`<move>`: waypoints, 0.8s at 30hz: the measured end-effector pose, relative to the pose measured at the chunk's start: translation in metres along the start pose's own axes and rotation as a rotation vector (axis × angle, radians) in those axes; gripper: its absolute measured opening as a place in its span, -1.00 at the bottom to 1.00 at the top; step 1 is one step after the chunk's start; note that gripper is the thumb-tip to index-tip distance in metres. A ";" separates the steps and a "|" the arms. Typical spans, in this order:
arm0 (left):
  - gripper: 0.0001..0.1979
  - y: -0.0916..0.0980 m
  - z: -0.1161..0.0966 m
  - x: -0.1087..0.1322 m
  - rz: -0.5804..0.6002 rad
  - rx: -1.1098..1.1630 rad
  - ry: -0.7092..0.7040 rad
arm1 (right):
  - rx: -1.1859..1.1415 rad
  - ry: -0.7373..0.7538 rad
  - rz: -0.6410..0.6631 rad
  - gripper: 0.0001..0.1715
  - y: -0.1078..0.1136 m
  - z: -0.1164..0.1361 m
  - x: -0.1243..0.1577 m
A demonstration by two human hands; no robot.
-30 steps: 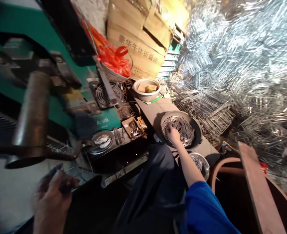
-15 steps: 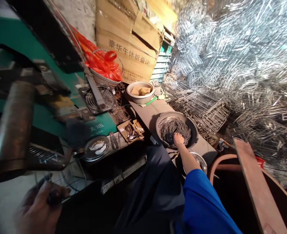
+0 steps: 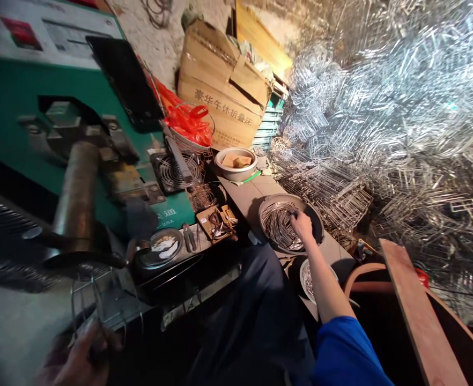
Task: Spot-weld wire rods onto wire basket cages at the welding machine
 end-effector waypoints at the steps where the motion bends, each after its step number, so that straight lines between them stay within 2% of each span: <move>1: -0.65 0.005 0.004 0.006 -0.008 0.028 0.030 | -0.043 0.031 -0.017 -0.59 0.013 0.011 0.001; 3: -0.61 0.011 0.014 0.015 -0.026 0.113 0.116 | -0.128 0.104 -0.026 -0.57 0.030 0.038 0.005; 5: -0.56 0.012 0.023 0.021 -0.036 0.178 0.164 | -0.326 0.223 0.011 -0.58 0.034 0.076 0.016; 9: -0.45 0.004 0.027 0.028 0.003 0.236 0.138 | -0.841 0.448 0.230 -0.69 0.015 0.164 0.059; 12: -0.39 0.001 0.026 0.029 0.034 0.276 0.121 | -0.977 0.462 0.369 -0.59 -0.008 0.212 0.096; 16: -0.39 0.009 0.028 0.027 0.038 0.297 0.130 | -1.184 0.476 0.494 -0.46 -0.031 0.247 0.131; 20: -0.41 0.013 0.034 0.025 0.045 0.294 0.126 | -1.035 0.526 0.710 -0.43 -0.069 0.267 0.165; 24: -0.42 0.007 0.041 0.022 0.057 0.305 0.141 | -0.987 0.572 0.662 -0.41 -0.090 0.278 0.185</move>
Point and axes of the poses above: each hand's wrist, its own x-axis away from the middle knuckle, its own y-axis out of the back of the hand, z = x × y, the point moved 8 cm from there along -x, towards the middle knuckle, and after that the axes turned 1 degree about -y, right-handed, at the moved point
